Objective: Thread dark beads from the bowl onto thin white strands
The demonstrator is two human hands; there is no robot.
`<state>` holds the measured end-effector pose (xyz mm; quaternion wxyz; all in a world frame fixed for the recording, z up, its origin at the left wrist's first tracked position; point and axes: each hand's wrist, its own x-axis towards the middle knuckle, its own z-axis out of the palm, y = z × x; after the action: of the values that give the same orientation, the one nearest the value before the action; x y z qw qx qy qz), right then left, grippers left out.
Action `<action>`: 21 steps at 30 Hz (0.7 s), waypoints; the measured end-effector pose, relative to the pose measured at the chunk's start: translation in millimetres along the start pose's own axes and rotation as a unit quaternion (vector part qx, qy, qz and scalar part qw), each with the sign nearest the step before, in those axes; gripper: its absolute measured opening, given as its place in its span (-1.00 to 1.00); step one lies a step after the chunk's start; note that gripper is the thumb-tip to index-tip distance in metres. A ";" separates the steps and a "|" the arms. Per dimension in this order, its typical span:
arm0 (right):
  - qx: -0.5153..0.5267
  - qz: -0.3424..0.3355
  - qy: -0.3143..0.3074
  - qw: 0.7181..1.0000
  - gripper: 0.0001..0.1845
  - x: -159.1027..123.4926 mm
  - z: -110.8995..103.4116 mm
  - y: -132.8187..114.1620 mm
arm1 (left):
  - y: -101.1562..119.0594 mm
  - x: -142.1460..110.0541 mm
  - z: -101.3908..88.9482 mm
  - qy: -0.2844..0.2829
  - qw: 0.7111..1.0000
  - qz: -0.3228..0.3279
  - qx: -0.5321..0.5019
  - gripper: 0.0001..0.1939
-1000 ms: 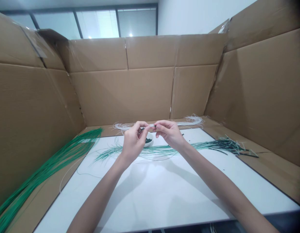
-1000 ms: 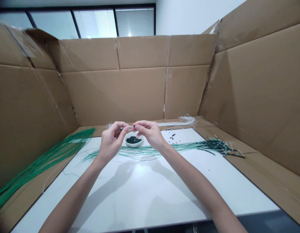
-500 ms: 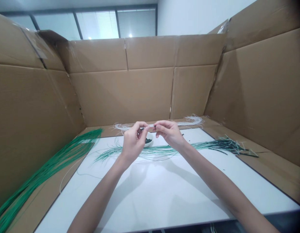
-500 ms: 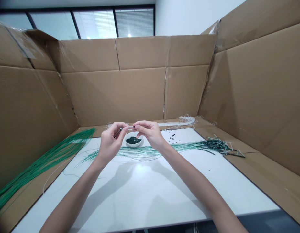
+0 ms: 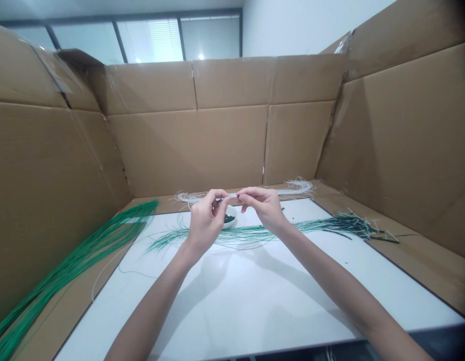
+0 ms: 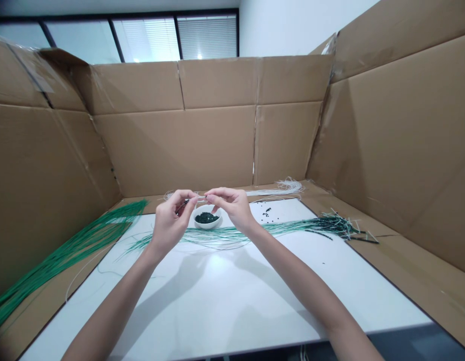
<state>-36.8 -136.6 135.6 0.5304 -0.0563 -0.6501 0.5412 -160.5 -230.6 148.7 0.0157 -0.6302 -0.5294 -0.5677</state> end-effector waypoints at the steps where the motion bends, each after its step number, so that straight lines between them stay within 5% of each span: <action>1: -0.015 -0.009 0.003 1.000 -0.93 -0.5 0.3 -0.9 | 0.1 0.0 -0.2 -0.001 1.000 0.002 0.004 -0.84; 21: -0.024 -0.031 -0.030 0.999 -0.90 -3.0 4.0 -3.3 | 0.2 -0.4 2.2 0.011 1.000 0.004 -0.009 -0.85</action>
<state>-36.8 -142.5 136.8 0.5258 -0.0332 -0.6800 0.5100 -158.7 -229.6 147.8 0.0184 -0.6260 -0.5219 -0.5792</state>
